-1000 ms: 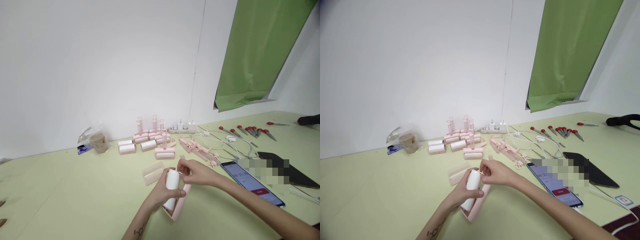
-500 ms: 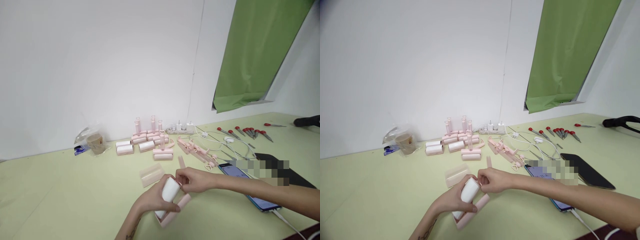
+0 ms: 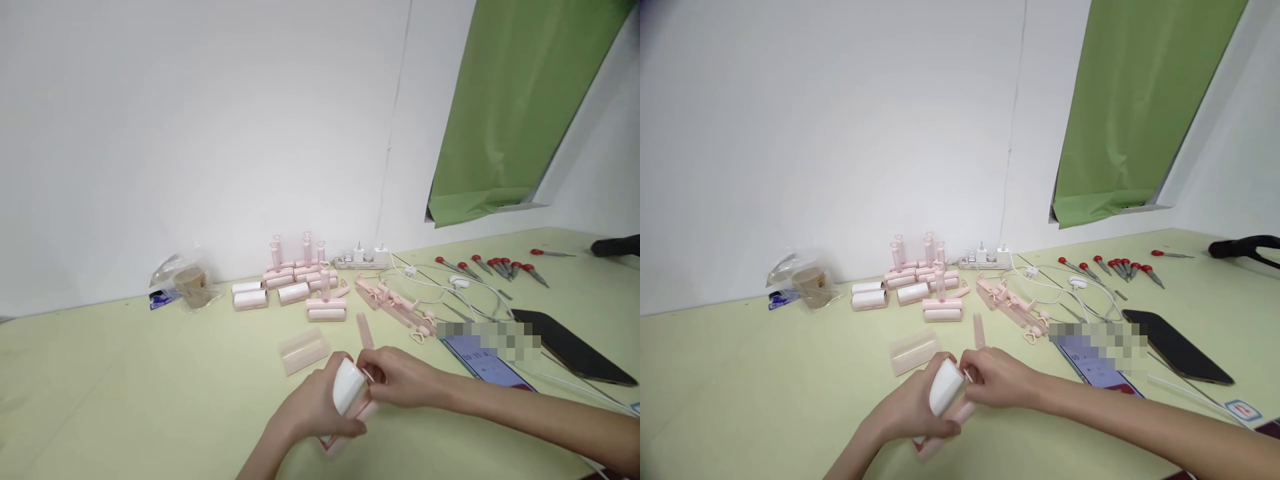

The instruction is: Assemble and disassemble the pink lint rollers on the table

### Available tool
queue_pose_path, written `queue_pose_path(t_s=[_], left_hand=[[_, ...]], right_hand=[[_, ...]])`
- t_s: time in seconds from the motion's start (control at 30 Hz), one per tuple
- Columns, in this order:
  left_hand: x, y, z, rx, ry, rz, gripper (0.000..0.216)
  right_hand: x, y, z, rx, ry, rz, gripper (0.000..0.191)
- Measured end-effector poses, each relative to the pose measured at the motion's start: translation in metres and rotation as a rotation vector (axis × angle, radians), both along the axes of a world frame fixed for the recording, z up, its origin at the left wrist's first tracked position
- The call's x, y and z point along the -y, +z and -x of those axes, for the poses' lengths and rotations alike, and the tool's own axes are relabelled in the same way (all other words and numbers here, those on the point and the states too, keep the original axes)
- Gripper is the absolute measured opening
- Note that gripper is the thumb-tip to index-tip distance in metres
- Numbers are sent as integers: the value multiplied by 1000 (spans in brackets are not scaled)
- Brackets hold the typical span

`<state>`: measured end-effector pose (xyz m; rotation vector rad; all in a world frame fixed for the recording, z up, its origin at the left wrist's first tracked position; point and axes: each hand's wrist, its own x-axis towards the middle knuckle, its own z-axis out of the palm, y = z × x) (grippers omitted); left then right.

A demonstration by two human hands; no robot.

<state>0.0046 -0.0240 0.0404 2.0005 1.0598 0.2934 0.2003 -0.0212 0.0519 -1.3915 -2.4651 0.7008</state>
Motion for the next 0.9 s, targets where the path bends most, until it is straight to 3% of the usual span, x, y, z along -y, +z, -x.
queue_pose_path(t_s=[0.17,0.33,0.47,0.57,0.67,0.73,0.8,0.9], left_hand=[[-2,3,5,-26,-69,-3,66],[-1,10,8,-96,-124,18,65],[-2,10,13,-62,-95,-20,65],[-6,3,16,-34,5,-48,66],[-11,-4,13,87,104,-80,60],[-12,-7,9,184,135,-78,58],[-11,-8,5,257,155,-67,58],[-10,-8,2,328,154,-80,58]], right_hand=[[4,11,8,206,201,-185,12],[2,15,11,156,302,-114,14],[-3,23,2,35,177,135,14],[-9,26,-10,-213,-2,327,28],[-8,13,-17,-394,-156,303,41],[-3,-4,-13,-510,-172,327,47],[4,-20,-2,-664,-163,357,45],[10,-33,18,-826,-200,228,40]])
